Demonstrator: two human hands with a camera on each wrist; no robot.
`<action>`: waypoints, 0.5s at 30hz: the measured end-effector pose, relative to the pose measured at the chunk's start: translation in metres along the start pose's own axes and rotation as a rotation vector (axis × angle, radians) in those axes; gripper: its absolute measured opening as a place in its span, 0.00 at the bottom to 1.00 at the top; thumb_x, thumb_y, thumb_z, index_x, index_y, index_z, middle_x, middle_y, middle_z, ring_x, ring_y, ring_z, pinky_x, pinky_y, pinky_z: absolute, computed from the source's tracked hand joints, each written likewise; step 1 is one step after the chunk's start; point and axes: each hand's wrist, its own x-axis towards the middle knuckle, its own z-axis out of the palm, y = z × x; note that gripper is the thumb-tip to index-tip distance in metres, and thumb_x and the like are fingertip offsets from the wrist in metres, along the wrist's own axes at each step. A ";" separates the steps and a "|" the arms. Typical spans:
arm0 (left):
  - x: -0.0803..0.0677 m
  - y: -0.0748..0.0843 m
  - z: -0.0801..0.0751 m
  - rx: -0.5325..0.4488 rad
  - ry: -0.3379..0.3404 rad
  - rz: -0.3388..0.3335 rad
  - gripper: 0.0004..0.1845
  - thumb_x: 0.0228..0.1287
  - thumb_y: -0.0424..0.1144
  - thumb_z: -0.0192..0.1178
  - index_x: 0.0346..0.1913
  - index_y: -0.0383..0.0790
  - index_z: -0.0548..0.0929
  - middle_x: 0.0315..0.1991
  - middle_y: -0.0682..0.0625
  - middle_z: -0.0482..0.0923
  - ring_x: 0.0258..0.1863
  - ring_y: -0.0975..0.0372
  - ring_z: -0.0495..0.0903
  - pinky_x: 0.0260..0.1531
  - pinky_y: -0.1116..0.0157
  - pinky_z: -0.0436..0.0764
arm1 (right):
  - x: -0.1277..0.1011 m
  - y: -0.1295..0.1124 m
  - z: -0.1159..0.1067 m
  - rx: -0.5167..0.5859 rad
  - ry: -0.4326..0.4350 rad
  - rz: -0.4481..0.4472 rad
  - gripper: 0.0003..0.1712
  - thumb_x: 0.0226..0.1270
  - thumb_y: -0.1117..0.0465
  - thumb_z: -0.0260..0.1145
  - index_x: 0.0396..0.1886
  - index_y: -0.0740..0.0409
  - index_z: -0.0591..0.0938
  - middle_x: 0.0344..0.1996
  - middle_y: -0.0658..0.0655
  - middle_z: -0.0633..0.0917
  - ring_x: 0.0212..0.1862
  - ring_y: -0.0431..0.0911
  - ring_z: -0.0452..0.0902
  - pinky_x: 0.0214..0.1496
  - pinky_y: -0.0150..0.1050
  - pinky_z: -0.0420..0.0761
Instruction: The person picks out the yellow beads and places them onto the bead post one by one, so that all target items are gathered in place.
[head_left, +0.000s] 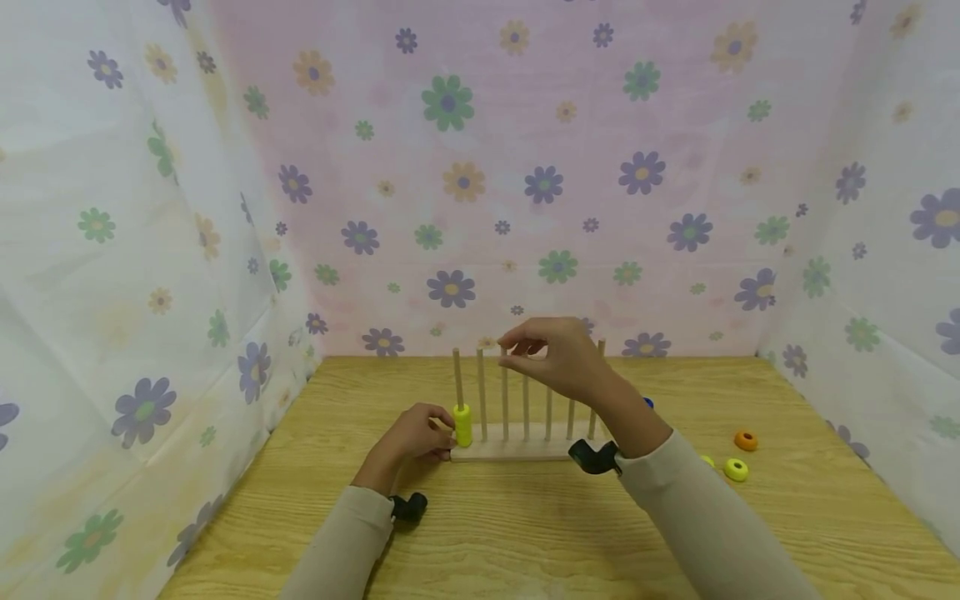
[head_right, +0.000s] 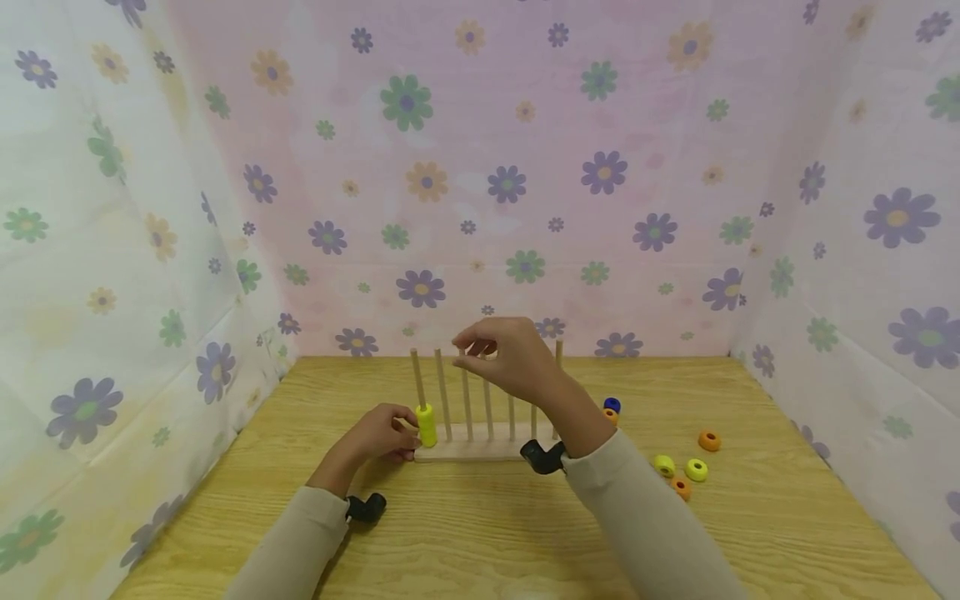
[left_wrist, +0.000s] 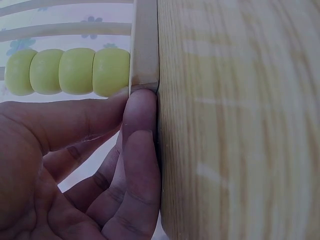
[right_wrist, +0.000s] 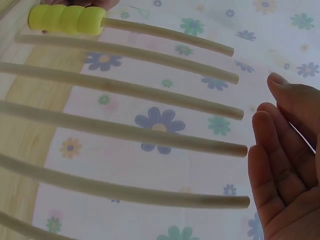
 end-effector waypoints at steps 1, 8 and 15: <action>0.000 0.000 0.000 0.001 0.001 -0.001 0.11 0.66 0.30 0.69 0.50 0.36 0.84 0.34 0.43 0.87 0.26 0.58 0.89 0.31 0.60 0.90 | -0.001 0.001 -0.001 0.000 -0.001 0.001 0.11 0.64 0.57 0.78 0.45 0.49 0.91 0.39 0.46 0.91 0.37 0.35 0.86 0.42 0.35 0.88; 0.000 0.000 0.000 0.006 0.004 -0.007 0.11 0.66 0.31 0.70 0.50 0.36 0.84 0.34 0.43 0.87 0.26 0.58 0.89 0.31 0.60 0.90 | -0.013 0.004 -0.008 -0.017 -0.008 -0.022 0.13 0.64 0.59 0.78 0.47 0.53 0.90 0.40 0.50 0.92 0.38 0.37 0.87 0.41 0.38 0.88; 0.001 0.000 0.000 -0.005 0.006 -0.012 0.12 0.66 0.31 0.70 0.50 0.36 0.84 0.35 0.43 0.87 0.27 0.57 0.89 0.31 0.60 0.90 | -0.027 0.005 -0.014 -0.056 -0.010 -0.015 0.13 0.63 0.56 0.79 0.47 0.49 0.90 0.41 0.47 0.92 0.38 0.35 0.86 0.42 0.36 0.87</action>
